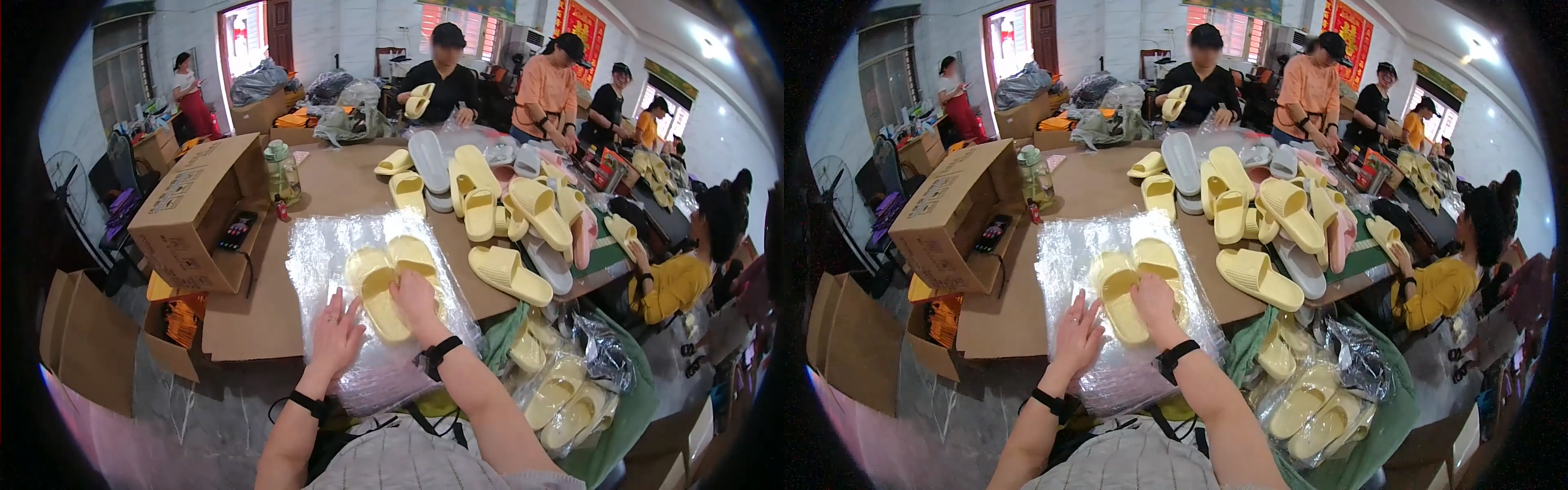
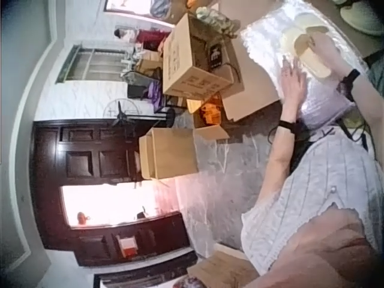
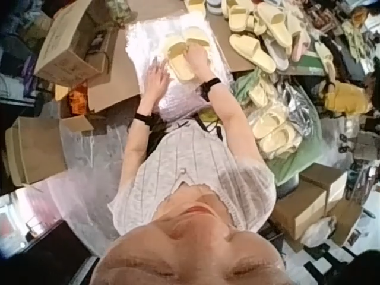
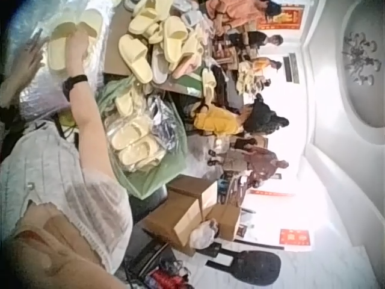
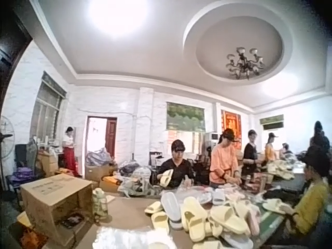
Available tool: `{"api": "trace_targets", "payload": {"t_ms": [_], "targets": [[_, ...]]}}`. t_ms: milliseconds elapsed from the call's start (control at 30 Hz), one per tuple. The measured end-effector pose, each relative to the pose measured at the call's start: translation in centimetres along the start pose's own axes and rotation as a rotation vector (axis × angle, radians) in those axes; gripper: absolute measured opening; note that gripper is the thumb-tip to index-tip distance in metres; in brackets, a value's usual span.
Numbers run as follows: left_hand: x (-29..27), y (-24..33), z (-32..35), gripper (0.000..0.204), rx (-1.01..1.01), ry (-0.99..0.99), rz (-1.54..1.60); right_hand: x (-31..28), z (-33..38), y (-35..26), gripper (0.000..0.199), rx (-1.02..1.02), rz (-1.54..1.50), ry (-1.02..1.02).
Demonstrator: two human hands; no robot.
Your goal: The recorder is sorting and checking pairs of slippers of different colors (yellow, grey, black) on a table in a manufacturing setting.
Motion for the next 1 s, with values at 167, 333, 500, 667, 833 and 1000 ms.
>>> {"api": "trace_targets", "payload": {"t_ms": [167, 333, 500, 667, 833, 1000], "targets": [[0.5, 0.3, -0.1, 0.075, -0.058, 0.076, 0.142, -2.0, 1.2, 2.0, 0.019, 0.059, -0.097, 0.054], [0.7, 0.2, 0.3, 0.071, -0.077, 0.049, 0.054, -6.9, 4.2, 2.8, 0.017, 0.102, -0.228, -0.012], [1.7, -0.7, 0.1, 0.059, 0.004, 0.016, -0.048, -13.6, 8.8, 7.2, 0.017, 0.203, -0.212, -0.014], [1.6, -0.4, 0.2, 0.06, 0.005, 0.036, -0.032, -24.0, 14.4, 13.6, 0.022, 0.42, 0.068, 0.057], [1.5, -0.3, 0.4, 0.06, 0.001, 0.052, -0.056, -33.6, 19.2, 23.2, 0.021, 0.505, 0.704, 0.072], [1.5, -0.3, 0.4, 0.06, -0.002, 0.04, -0.062, -30.1, 23.3, 31.1, 0.015, 0.545, 0.889, -0.301]]}}
Point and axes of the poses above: each hand's wrist, its own z-axis away from the middle knuckle, its own x-axis out of the palm, y = z × x, the point moved 4 cm from there along -z, towards the middle knuckle, and after that the axes turned 7 degrees about -z, right-handed, at the moved point
